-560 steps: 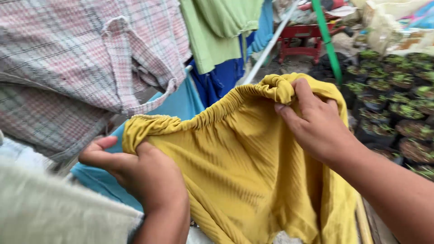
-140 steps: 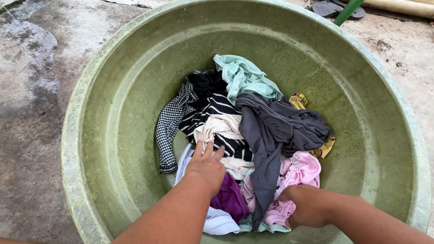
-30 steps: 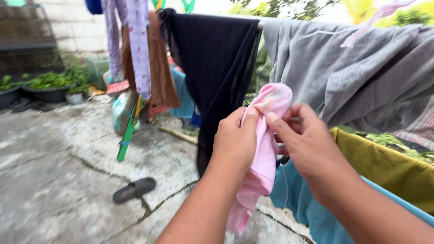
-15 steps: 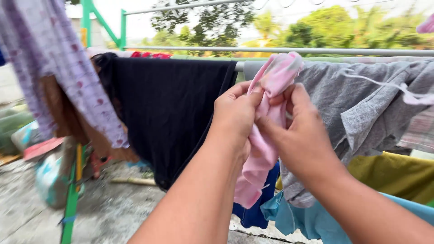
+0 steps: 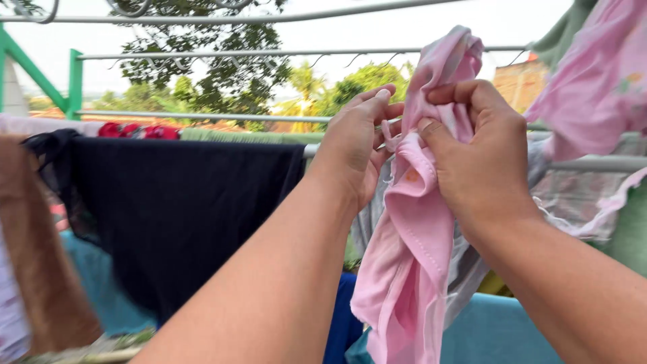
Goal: Hanging various items of wet clothing on a drying rack outdoors.
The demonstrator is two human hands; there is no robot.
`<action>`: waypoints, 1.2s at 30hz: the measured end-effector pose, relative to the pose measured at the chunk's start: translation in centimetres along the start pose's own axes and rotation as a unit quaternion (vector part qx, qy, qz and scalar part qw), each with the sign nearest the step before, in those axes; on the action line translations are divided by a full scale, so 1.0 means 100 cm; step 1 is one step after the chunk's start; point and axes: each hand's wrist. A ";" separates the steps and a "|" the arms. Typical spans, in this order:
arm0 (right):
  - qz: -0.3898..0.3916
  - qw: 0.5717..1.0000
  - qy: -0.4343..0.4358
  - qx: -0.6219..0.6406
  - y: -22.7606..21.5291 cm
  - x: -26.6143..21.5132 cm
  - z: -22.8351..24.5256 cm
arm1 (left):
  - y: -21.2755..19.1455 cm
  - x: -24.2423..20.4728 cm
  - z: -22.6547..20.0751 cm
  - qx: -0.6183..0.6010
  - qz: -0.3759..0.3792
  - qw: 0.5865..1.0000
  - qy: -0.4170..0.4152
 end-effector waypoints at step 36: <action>0.081 0.980 -0.120 -0.138 -0.058 0.129 0.015 | 0.114 0.100 -0.011 -0.243 0.270 0.932 0.006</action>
Point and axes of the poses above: each hand's wrist, its own x-axis towards the middle knuckle, its own y-axis out of the palm, z = x × y, and after that the axes turned 1 degree about -z, right-handed
